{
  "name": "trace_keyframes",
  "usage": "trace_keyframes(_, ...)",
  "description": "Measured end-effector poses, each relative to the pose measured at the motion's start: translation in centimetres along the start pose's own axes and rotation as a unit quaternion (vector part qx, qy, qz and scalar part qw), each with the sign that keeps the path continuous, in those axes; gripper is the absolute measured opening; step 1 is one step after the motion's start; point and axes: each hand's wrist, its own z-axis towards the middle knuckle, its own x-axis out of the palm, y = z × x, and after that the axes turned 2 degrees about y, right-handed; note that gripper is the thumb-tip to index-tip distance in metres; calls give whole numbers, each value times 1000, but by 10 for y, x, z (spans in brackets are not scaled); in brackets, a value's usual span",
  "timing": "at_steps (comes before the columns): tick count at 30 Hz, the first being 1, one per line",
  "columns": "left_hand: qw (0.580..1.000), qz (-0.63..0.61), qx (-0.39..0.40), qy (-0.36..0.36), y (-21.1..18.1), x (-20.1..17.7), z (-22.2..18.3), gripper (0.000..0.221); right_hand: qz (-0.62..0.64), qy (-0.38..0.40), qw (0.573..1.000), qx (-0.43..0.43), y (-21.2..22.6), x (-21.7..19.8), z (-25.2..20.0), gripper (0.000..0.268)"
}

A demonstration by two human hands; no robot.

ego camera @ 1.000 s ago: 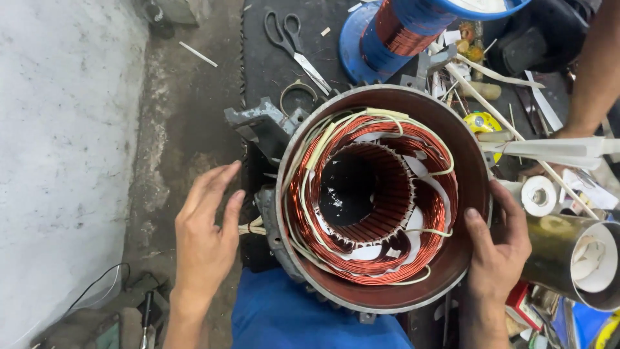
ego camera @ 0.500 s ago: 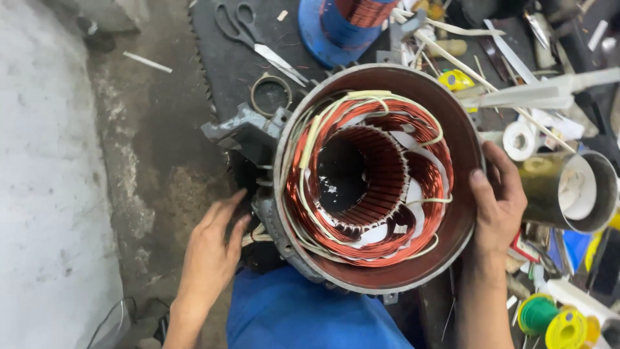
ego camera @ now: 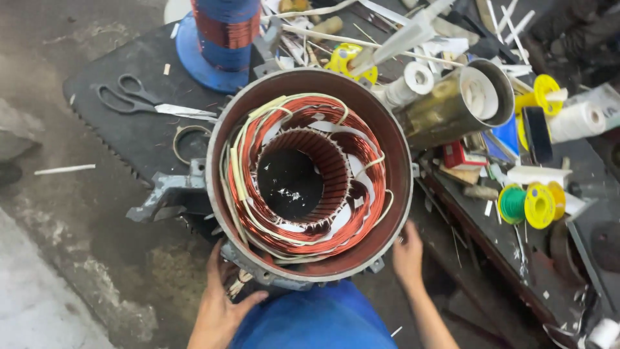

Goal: Securing and bundling copper windings in an electric motor stator using tape and string

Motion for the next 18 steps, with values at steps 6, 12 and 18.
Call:
trace_keyframes(6,991,124,-8,-46,17,7,12,114,-71,122,964,226,-61,24,-122,16)
trace_keyframes(12,984,113,75,-119,45,13,14,106,-108,274,910,291,-133,27,-117,47)
trace_keyframes(18,977,130,48,-164,93,18,4,39,-188,110,973,-77,-76,-32,-34,65)
